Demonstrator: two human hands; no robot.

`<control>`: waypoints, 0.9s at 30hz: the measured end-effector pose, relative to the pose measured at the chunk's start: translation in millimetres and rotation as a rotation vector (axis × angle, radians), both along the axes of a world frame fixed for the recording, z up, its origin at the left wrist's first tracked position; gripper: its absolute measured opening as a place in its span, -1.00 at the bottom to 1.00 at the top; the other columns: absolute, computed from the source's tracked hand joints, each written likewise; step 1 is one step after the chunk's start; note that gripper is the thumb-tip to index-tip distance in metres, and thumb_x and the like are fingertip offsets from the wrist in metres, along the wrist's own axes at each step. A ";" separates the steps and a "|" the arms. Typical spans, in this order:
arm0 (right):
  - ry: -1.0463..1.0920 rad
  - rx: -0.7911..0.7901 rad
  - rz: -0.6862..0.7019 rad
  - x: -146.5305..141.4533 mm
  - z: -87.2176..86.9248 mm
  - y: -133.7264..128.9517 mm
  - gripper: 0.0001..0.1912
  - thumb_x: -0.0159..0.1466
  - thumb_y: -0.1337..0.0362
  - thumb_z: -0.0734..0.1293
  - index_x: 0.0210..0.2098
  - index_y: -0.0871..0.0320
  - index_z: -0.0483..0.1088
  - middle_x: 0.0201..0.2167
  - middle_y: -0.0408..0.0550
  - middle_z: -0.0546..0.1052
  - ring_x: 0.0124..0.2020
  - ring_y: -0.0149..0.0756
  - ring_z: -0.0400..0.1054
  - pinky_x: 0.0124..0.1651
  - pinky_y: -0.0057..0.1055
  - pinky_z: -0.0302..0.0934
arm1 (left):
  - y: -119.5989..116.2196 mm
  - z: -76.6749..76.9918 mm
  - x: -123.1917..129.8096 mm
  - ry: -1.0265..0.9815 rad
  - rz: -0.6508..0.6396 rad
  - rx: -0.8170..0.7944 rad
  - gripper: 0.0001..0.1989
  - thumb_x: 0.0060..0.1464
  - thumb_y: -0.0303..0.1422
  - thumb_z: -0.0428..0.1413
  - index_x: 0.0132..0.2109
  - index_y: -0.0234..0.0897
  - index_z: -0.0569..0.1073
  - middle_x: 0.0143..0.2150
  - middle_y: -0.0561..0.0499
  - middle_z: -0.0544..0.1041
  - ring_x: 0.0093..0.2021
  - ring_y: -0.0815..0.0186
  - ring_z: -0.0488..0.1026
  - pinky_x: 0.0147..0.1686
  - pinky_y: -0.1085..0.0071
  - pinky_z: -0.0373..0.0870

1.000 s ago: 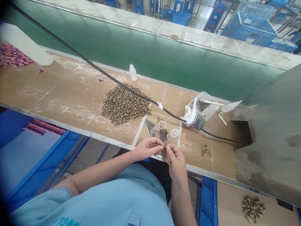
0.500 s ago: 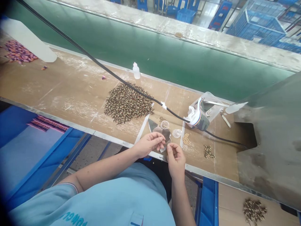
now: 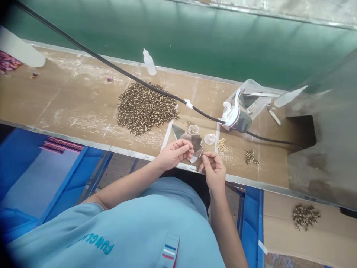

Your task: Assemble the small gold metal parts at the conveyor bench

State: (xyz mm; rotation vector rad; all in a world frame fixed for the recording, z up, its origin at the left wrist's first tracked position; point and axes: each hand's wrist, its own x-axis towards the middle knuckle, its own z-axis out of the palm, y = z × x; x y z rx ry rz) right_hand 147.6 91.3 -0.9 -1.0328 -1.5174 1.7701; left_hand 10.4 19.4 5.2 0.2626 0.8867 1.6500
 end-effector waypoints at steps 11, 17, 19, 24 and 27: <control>-0.071 0.174 0.737 51.4 1.5 -10.4 -0.87 0.18 0.23 0.32 -0.37 0.10 0.50 -0.42 -0.06 0.49 -0.49 -0.37 0.35 -0.44 -0.41 0.28 | -1.6 -3.8 1.4 0.113 -0.005 -0.006 -0.79 -0.03 -0.29 0.23 -0.33 -0.35 0.43 -0.45 0.08 0.47 -0.50 0.51 0.40 -0.39 0.53 0.36; -0.556 0.381 0.718 57.3 -77.1 -30.2 -0.78 0.21 0.31 0.19 -0.34 0.14 0.48 -0.34 0.00 0.53 -0.35 -0.28 0.42 -0.25 -0.32 0.32 | -2.3 -5.7 1.9 0.131 -0.019 0.044 -0.84 0.00 -0.33 0.21 -0.33 -0.35 0.44 -0.45 0.08 0.48 -0.49 0.51 0.41 -0.39 0.54 0.37; -0.623 0.425 0.707 57.2 -91.8 -33.0 -0.78 0.17 0.36 0.19 -0.34 0.15 0.48 -0.34 0.00 0.51 -0.36 -0.29 0.41 -0.24 -0.32 0.31 | -3.2 -5.5 1.5 0.146 -0.023 0.046 -0.84 0.01 -0.33 0.20 -0.33 -0.34 0.44 -0.45 0.08 0.48 -0.49 0.51 0.41 -0.39 0.54 0.37; -0.547 0.363 0.850 72.1 -76.3 -40.1 -0.87 0.16 0.31 0.26 -0.40 0.11 0.46 -0.46 -0.14 0.45 -0.50 -0.42 0.33 -0.39 -0.47 0.27 | -6.1 -6.9 0.4 0.173 -0.021 0.059 -0.87 0.03 -0.34 0.19 -0.33 -0.34 0.44 -0.44 0.09 0.48 -0.48 0.53 0.42 -0.37 0.57 0.35; -0.528 0.345 0.885 80.8 -64.4 -48.5 -0.85 0.17 0.30 0.27 -0.32 0.08 0.49 -0.42 -0.14 0.48 -0.46 -0.43 0.34 -0.37 -0.49 0.26 | -6.8 -8.7 0.1 0.170 -0.032 0.090 -0.87 0.03 -0.34 0.19 -0.32 -0.34 0.44 -0.44 0.09 0.49 -0.48 0.52 0.43 -0.37 0.57 0.36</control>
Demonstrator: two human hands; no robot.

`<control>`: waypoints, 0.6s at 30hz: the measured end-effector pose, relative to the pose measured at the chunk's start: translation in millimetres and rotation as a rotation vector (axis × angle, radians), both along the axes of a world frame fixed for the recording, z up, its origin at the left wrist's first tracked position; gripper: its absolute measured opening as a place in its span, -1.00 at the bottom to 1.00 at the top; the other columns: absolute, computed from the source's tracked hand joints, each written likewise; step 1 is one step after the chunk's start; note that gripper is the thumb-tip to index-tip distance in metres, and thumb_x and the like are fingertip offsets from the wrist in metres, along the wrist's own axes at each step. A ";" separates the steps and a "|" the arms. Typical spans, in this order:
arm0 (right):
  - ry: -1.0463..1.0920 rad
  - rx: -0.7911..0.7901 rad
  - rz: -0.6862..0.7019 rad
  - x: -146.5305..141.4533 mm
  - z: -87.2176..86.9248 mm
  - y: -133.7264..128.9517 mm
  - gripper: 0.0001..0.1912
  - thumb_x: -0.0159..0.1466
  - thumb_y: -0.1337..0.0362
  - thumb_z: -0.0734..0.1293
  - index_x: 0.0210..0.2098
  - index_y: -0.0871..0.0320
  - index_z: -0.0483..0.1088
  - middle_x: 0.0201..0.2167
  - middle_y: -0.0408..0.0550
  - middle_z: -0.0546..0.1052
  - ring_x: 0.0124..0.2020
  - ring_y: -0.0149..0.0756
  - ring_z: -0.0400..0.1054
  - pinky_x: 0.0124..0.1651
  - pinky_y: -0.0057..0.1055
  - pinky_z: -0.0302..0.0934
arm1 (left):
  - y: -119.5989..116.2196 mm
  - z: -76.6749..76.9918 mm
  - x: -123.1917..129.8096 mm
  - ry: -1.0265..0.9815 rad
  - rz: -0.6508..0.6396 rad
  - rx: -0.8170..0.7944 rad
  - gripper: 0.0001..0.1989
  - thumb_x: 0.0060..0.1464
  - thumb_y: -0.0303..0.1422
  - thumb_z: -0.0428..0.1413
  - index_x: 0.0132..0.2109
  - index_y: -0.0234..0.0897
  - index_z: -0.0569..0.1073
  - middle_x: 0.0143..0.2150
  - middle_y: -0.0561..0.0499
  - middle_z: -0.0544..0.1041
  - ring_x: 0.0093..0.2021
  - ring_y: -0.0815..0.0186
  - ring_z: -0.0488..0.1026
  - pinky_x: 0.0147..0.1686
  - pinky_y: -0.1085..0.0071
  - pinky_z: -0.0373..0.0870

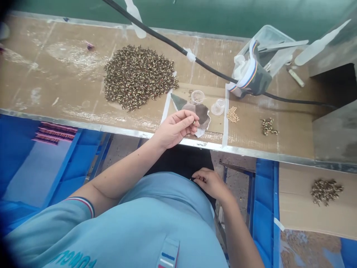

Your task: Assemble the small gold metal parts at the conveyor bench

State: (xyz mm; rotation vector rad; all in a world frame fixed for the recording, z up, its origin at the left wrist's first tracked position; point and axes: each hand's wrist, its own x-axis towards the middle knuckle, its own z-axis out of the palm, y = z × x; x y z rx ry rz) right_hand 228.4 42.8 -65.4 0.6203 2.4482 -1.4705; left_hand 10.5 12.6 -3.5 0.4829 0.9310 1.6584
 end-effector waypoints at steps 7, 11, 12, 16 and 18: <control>-0.090 0.004 0.063 -5.9 -11.0 -18.1 -0.79 0.22 0.36 0.22 -0.33 0.11 0.51 -0.32 -0.07 0.53 -0.28 -0.35 0.41 -0.19 -0.44 0.25 | 0.3 -0.3 0.3 0.023 0.001 -0.003 -0.87 0.03 -0.34 0.18 -0.32 -0.33 0.44 -0.44 0.09 0.48 -0.47 0.53 0.42 -0.37 0.57 0.37; -0.285 0.039 0.098 -12.4 -10.2 -18.9 -0.77 0.21 0.41 0.19 -0.30 0.15 0.48 -0.30 -0.06 0.51 -0.28 -0.35 0.40 -0.20 -0.48 0.20 | 0.5 -0.4 0.3 0.029 -0.001 0.000 -0.87 0.03 -0.34 0.18 -0.32 -0.34 0.44 -0.43 0.08 0.49 -0.47 0.52 0.43 -0.38 0.57 0.37; -0.333 0.081 0.127 -14.1 -9.0 -19.1 -0.76 0.21 0.42 0.18 -0.30 0.16 0.48 -0.30 -0.05 0.51 -0.28 -0.35 0.40 -0.21 -0.49 0.18 | 0.5 -0.6 0.3 0.033 0.000 -0.006 -0.87 0.04 -0.34 0.18 -0.32 -0.33 0.44 -0.43 0.08 0.49 -0.47 0.52 0.43 -0.38 0.57 0.37; -0.430 0.213 0.206 -19.4 -4.6 -21.8 -0.75 0.23 0.44 0.14 -0.34 0.18 0.46 -0.33 -0.03 0.48 -0.32 -0.36 0.37 -0.27 -0.51 0.11 | 0.7 -0.9 0.1 0.031 -0.003 -0.001 -0.87 0.03 -0.34 0.18 -0.32 -0.34 0.44 -0.44 0.08 0.49 -0.48 0.53 0.43 -0.38 0.57 0.37; -0.450 0.244 0.205 -20.9 -3.3 -23.6 -0.73 0.24 0.45 0.13 -0.36 0.20 0.45 -0.35 -0.01 0.47 -0.35 -0.35 0.36 -0.30 -0.49 0.09 | 0.7 -0.6 0.1 0.028 -0.004 0.002 -0.87 0.03 -0.34 0.18 -0.32 -0.34 0.44 -0.44 0.08 0.48 -0.47 0.53 0.42 -0.38 0.58 0.37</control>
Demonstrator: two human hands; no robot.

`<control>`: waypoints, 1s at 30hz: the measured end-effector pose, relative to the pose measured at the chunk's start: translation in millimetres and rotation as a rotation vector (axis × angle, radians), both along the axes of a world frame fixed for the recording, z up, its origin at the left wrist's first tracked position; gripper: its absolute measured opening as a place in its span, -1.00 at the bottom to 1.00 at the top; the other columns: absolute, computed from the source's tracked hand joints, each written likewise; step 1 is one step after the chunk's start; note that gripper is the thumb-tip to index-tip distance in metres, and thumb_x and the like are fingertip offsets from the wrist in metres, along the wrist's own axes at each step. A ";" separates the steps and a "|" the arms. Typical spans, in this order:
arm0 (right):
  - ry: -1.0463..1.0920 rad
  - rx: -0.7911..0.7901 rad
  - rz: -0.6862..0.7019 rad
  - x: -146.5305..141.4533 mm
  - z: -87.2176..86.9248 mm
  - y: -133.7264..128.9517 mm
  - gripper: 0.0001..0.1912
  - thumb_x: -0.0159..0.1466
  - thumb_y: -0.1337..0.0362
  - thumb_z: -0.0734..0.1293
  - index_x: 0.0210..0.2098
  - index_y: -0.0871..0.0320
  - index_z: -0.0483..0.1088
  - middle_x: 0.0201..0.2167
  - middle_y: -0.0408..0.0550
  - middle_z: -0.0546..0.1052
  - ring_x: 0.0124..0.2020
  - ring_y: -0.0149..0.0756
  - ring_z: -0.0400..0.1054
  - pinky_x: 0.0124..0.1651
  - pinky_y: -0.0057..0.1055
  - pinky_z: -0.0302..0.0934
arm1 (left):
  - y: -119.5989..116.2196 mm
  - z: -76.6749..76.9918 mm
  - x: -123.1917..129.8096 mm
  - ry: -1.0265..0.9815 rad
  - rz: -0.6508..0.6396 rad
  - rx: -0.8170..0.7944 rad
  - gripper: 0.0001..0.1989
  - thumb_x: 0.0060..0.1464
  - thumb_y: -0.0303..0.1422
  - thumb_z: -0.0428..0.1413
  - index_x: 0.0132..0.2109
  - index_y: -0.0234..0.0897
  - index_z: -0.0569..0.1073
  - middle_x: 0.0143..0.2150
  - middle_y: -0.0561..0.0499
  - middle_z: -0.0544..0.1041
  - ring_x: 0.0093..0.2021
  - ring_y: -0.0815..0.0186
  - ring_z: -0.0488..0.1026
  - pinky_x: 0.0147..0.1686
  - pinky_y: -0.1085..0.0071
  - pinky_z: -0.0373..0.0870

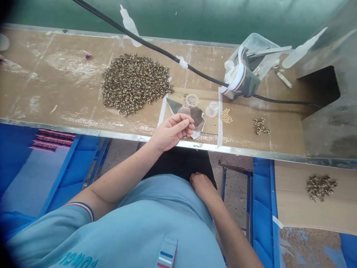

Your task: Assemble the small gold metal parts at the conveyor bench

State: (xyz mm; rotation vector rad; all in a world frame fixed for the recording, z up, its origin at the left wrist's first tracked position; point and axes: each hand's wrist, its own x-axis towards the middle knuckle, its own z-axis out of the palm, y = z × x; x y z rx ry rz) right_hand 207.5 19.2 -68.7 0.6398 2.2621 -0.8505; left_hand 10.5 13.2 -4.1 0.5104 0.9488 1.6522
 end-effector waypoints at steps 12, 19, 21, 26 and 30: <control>-0.037 0.120 -0.034 0.9 -1.2 -9.1 -0.70 0.28 0.48 0.05 -0.24 0.27 0.40 -0.28 0.11 0.44 -0.26 -0.26 0.35 -0.24 -0.43 0.11 | -0.9 -1.0 -0.5 0.035 0.001 0.023 -0.83 0.00 -0.32 0.21 -0.31 -0.35 0.46 -0.44 0.06 0.48 -0.47 0.52 0.41 -0.40 0.59 0.36; 0.098 0.090 -0.151 3.8 -9.6 -5.2 -0.75 0.25 0.50 0.09 -0.31 0.24 0.37 -0.34 0.04 0.44 -0.35 -0.32 0.33 -0.26 -0.44 0.11 | 0.4 6.4 1.3 0.056 0.031 -0.064 -0.84 -0.04 -0.33 0.23 -0.35 -0.33 0.46 -0.45 0.07 0.48 -0.50 0.51 0.39 -0.44 0.57 0.36; 0.147 0.069 -0.206 2.7 -11.2 -2.1 -0.79 0.20 0.51 0.14 -0.33 0.23 0.38 -0.36 0.01 0.44 -0.36 -0.35 0.32 -0.26 -0.46 0.12 | 0.1 8.4 1.6 0.063 0.030 -0.089 -0.85 -0.05 -0.34 0.23 -0.35 -0.33 0.46 -0.46 0.06 0.47 -0.51 0.51 0.39 -0.45 0.57 0.37; 0.294 0.029 -0.390 5.9 -9.4 6.1 -0.83 0.12 0.52 0.21 -0.35 0.19 0.36 -0.36 -0.09 0.43 -0.36 -0.44 0.31 -0.26 -0.54 0.15 | 0.8 11.2 1.2 0.080 0.031 -0.132 -0.84 -0.08 -0.34 0.25 -0.37 -0.32 0.46 -0.49 0.07 0.46 -0.51 0.50 0.39 -0.43 0.57 0.38; 0.429 0.021 -0.497 14.4 10.8 15.7 -0.89 0.13 0.46 0.21 -0.40 0.16 0.32 -0.42 -0.16 0.42 -0.40 -0.49 0.31 -0.30 -0.57 0.19 | 1.8 14.5 2.3 0.082 0.016 -0.159 -0.80 -0.14 -0.32 0.29 -0.39 -0.32 0.46 -0.50 0.07 0.47 -0.53 0.50 0.38 -0.46 0.56 0.38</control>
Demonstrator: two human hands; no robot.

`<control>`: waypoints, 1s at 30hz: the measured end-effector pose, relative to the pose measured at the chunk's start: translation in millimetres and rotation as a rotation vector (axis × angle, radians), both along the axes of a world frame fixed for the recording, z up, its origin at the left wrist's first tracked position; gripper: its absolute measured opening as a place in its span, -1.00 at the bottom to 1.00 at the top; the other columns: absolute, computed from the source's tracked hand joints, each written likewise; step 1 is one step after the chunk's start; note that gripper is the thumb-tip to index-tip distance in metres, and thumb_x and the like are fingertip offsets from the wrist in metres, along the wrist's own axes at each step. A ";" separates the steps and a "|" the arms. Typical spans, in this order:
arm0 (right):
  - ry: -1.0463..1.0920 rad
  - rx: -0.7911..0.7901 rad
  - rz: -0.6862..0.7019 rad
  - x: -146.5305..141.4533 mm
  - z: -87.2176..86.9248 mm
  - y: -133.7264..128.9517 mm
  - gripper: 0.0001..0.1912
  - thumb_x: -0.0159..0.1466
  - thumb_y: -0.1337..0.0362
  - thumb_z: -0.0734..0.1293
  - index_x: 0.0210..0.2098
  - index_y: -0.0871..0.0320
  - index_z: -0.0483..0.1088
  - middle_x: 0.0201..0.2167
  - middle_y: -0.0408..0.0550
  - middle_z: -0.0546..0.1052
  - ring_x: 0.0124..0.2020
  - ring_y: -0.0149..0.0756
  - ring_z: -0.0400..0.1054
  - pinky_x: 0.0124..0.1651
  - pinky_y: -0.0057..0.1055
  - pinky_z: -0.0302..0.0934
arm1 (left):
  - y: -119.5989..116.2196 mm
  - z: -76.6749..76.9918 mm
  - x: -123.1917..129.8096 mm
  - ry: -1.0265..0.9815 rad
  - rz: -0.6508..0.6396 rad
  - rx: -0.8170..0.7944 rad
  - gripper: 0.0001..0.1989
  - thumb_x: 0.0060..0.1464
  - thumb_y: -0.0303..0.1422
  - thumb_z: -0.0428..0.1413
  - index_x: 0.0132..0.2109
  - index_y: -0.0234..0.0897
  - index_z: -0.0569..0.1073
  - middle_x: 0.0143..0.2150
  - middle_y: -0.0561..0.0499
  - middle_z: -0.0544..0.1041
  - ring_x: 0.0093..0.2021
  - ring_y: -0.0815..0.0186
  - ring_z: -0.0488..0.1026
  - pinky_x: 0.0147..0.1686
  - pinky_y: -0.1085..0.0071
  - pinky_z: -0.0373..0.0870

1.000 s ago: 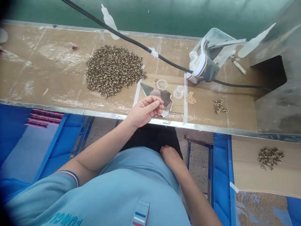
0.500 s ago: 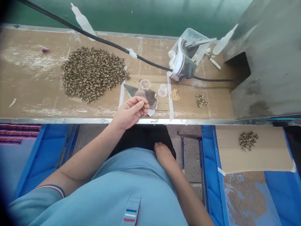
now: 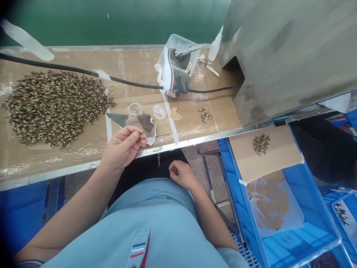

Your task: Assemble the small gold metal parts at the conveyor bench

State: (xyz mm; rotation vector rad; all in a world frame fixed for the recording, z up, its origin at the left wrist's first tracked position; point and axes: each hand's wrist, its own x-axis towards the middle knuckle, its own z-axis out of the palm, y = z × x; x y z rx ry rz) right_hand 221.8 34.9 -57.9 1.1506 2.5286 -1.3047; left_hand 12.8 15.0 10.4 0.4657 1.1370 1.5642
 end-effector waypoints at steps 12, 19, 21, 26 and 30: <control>0.761 0.074 -0.575 -31.7 64.1 54.3 -0.79 0.09 0.18 0.38 -0.40 0.13 0.29 -0.46 -0.10 0.50 -0.42 -0.38 0.40 -0.32 -0.41 0.32 | -1.3 -5.9 2.2 -0.001 -0.084 -0.049 -0.66 -0.17 -0.17 0.29 -0.36 -0.35 0.44 -0.52 0.06 0.46 -0.55 0.48 0.36 -0.52 0.55 0.29; 0.646 0.183 -0.508 -52.3 48.4 70.7 -0.78 0.12 0.13 0.36 -0.35 0.15 0.35 -0.39 -0.04 0.51 -0.39 -0.35 0.39 -0.27 -0.36 0.31 | -0.6 -1.7 1.6 0.046 -0.152 -0.089 -0.63 -0.17 -0.12 0.26 -0.36 -0.36 0.45 -0.54 0.06 0.43 -0.56 0.49 0.32 -0.52 0.53 0.26; 0.556 0.253 -0.513 -42.4 43.9 79.6 -0.76 0.13 0.11 0.35 -0.34 0.16 0.37 -0.39 -0.04 0.50 -0.40 -0.35 0.38 -0.27 -0.36 0.29 | -0.8 -1.0 1.1 0.041 -0.149 -0.095 -0.62 -0.17 -0.11 0.26 -0.36 -0.35 0.44 -0.51 0.05 0.44 -0.56 0.49 0.32 -0.53 0.53 0.25; 0.392 0.347 -0.534 -17.7 42.0 99.1 -0.75 0.15 0.07 0.31 -0.35 0.15 0.39 -0.41 -0.06 0.49 -0.40 -0.35 0.36 -0.27 -0.37 0.27 | -1.7 -1.7 -0.1 0.067 -0.161 -0.125 -0.62 -0.14 -0.09 0.24 -0.34 -0.34 0.43 -0.53 0.06 0.43 -0.56 0.48 0.31 -0.50 0.52 0.25; 0.332 0.333 -0.465 -15.1 46.6 106.2 -0.76 0.17 0.09 0.29 -0.34 0.14 0.40 -0.42 -0.08 0.49 -0.44 -0.38 0.32 -0.31 -0.40 0.27 | -1.7 -1.2 0.0 0.091 -0.159 -0.148 -0.64 -0.11 -0.11 0.23 -0.34 -0.34 0.43 -0.54 0.06 0.44 -0.55 0.47 0.31 -0.47 0.51 0.27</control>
